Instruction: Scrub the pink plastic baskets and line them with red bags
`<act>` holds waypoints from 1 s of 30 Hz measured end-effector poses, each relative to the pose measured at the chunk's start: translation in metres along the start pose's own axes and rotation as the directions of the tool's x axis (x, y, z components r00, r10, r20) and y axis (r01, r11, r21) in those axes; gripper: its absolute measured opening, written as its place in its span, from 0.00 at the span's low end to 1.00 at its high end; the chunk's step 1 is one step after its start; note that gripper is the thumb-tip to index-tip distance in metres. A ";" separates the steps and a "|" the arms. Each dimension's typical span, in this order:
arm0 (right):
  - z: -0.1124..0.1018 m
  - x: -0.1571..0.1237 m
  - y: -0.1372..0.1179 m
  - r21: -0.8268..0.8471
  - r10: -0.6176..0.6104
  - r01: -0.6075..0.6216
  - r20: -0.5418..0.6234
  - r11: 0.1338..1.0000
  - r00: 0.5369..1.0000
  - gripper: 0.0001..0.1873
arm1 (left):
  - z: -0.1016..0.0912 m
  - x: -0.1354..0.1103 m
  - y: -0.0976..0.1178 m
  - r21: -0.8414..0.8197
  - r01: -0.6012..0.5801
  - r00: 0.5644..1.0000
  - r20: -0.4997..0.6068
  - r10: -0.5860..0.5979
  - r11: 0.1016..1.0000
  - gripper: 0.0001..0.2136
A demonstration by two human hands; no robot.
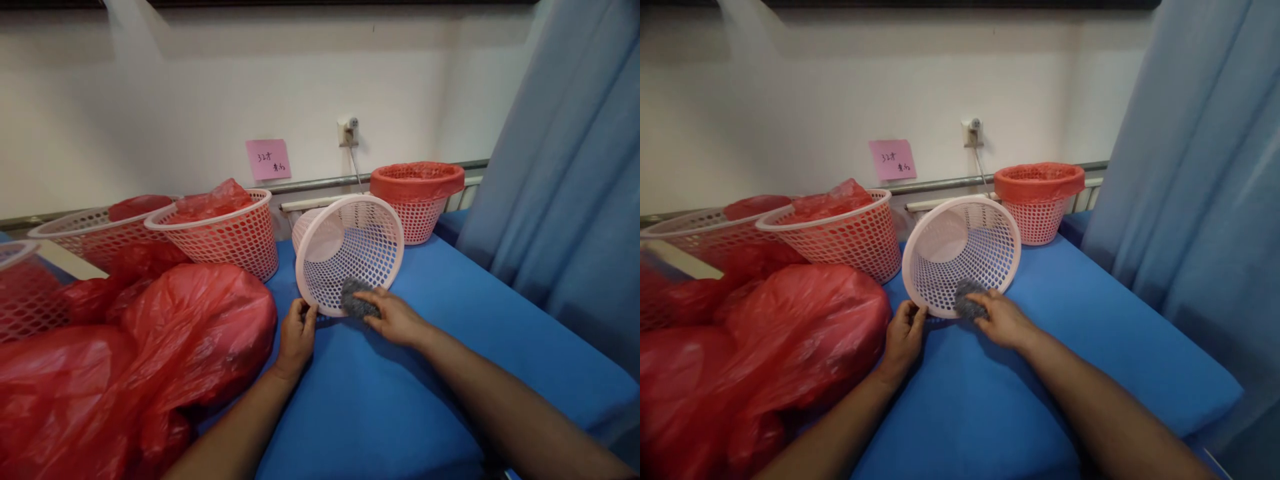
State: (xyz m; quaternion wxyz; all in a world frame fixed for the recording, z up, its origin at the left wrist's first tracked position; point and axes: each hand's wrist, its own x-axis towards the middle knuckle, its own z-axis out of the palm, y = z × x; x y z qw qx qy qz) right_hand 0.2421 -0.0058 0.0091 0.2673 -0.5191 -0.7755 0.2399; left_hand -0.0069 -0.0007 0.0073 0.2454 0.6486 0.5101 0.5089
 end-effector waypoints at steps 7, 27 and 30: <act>-0.017 0.002 0.018 -0.298 0.232 -0.262 -0.133 0.918 0.964 0.29 | 0.006 0.006 -0.009 -0.088 0.038 0.999 0.008 -0.037 0.995 0.12; 0.006 0.005 0.010 -0.087 0.056 -0.057 -0.021 0.995 0.998 0.30 | 0.012 -0.005 -0.001 -0.043 0.003 0.999 0.053 -0.001 0.999 0.10; 0.023 0.006 0.002 0.213 -0.126 0.115 0.037 0.970 0.991 0.30 | 0.011 -0.005 -0.002 -0.050 0.006 0.999 0.053 -0.003 0.999 0.10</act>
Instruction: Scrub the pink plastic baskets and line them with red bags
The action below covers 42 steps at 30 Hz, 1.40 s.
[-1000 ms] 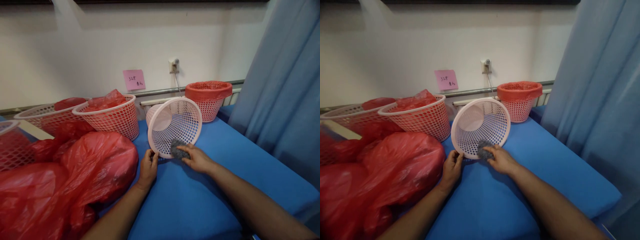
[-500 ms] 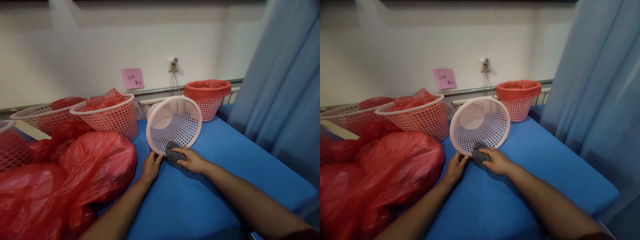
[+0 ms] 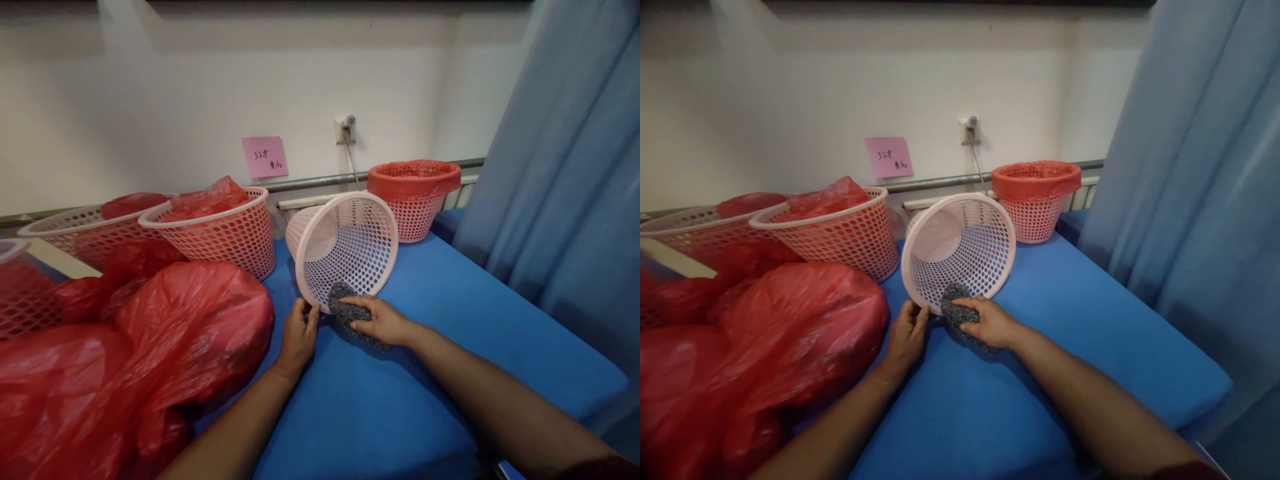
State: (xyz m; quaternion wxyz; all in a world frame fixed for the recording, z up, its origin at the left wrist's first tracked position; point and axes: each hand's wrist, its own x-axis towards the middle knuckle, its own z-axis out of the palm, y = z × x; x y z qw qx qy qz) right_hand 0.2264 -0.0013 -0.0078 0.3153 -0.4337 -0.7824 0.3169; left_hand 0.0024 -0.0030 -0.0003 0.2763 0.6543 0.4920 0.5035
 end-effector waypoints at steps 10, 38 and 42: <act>-0.040 -0.003 0.016 -0.425 0.309 -0.394 -0.257 0.815 0.916 0.29 | 0.002 0.009 -0.009 -0.126 0.030 1.000 0.002 -0.030 0.992 0.13; -0.015 -0.004 -0.006 -0.316 0.129 -0.150 -0.088 0.937 0.988 0.31 | 0.007 0.002 -0.015 -0.033 0.006 0.993 0.114 -0.002 0.999 0.13; -0.058 -0.007 0.010 -0.512 0.338 -0.489 -0.364 0.706 0.868 0.28 | 0.000 0.004 -0.006 0.015 -0.013 1.000 0.025 0.012 1.000 0.10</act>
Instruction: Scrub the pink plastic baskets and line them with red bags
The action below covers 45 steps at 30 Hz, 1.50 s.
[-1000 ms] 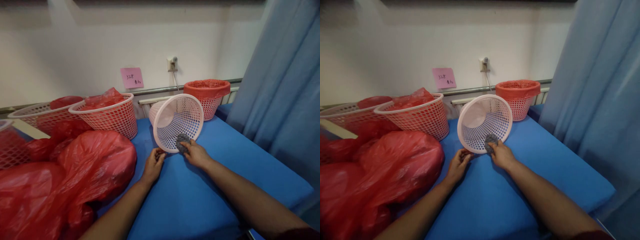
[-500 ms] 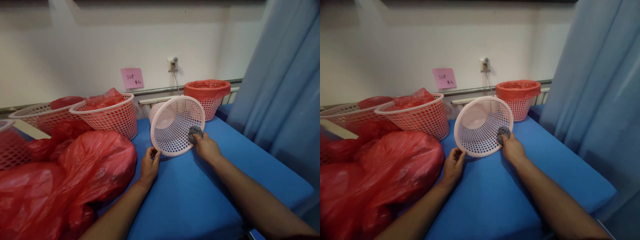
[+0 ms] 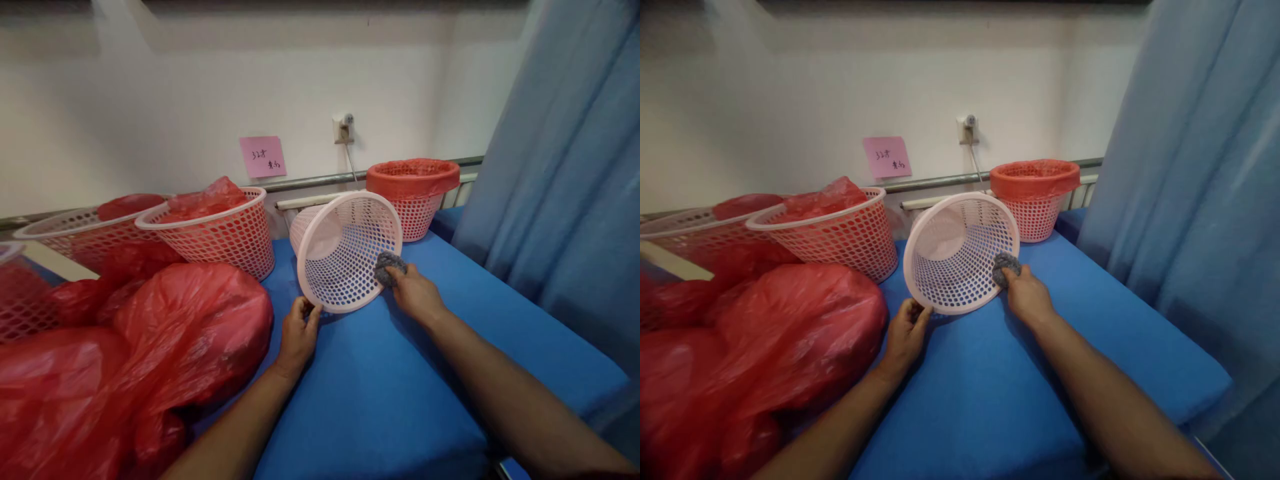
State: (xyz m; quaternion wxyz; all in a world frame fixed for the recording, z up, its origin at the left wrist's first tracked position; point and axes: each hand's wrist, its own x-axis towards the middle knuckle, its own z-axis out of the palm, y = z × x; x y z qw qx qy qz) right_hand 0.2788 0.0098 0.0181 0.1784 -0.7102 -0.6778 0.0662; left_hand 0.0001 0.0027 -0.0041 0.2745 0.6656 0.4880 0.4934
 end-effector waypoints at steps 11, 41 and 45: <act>0.043 -0.023 -0.047 0.586 -0.477 0.360 0.051 0.726 0.878 0.32 | 0.012 -0.002 -0.013 -0.037 0.000 0.987 0.159 0.006 0.999 0.14; 0.027 -0.005 -0.011 0.268 -0.166 0.157 0.008 0.951 0.986 0.28 | 0.007 -0.002 -0.004 0.022 0.001 0.992 0.126 -0.004 1.000 0.12; 0.048 -0.020 -0.043 0.579 -0.415 0.303 0.068 0.757 0.907 0.32 | 0.011 -0.004 -0.012 -0.011 0.010 0.982 0.186 -0.008 1.000 0.15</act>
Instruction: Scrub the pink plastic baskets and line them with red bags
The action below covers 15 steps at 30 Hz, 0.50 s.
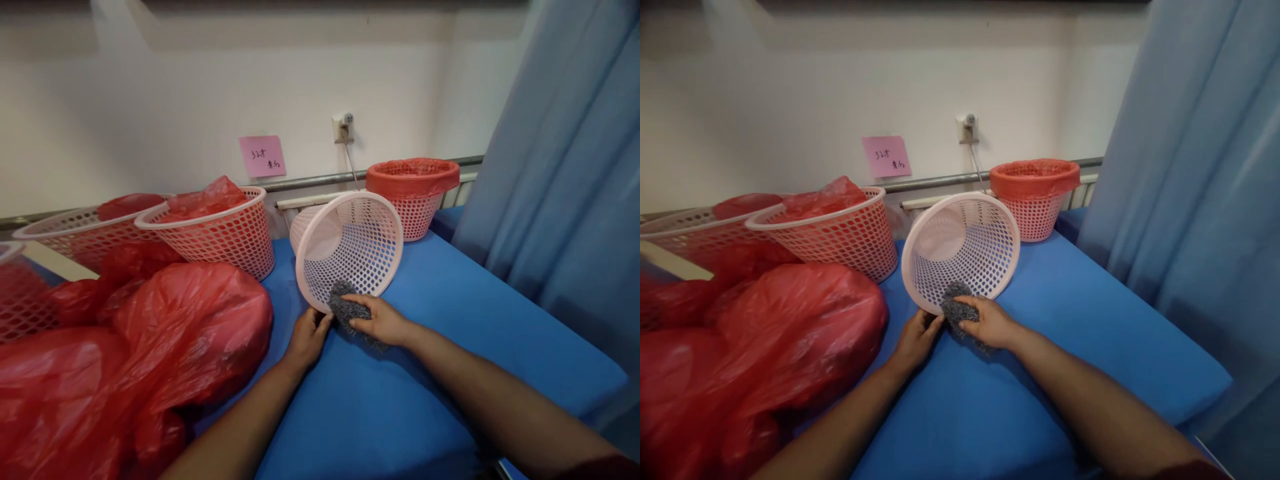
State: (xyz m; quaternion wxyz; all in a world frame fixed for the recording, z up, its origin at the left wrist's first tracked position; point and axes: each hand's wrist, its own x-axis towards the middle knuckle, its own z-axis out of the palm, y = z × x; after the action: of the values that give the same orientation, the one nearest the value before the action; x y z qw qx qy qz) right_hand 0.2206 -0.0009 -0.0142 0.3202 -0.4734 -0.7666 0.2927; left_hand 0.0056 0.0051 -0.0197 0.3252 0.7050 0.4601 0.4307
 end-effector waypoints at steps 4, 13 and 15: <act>-0.024 0.000 0.006 -0.175 0.028 -0.030 -0.011 0.984 1.000 0.31 | -0.006 0.001 0.002 0.023 0.012 0.999 -0.053 -0.010 1.000 0.13; -0.051 -0.002 0.019 -0.388 0.228 -0.296 -0.211 0.873 0.951 0.29 | -0.010 0.002 0.009 0.025 0.006 0.988 -0.153 -0.003 1.000 0.11; -0.027 -0.002 0.009 -0.287 0.138 -0.159 -0.091 0.945 0.986 0.30 | -0.006 0.002 0.004 -0.002 0.005 0.996 -0.088 -0.005 1.000 0.13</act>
State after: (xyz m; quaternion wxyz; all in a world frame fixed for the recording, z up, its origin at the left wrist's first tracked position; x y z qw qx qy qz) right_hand 0.2467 0.0042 -0.0043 0.2499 -0.5820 -0.7520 0.1823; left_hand 0.0025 0.0057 -0.0129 0.3065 0.6838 0.4753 0.4610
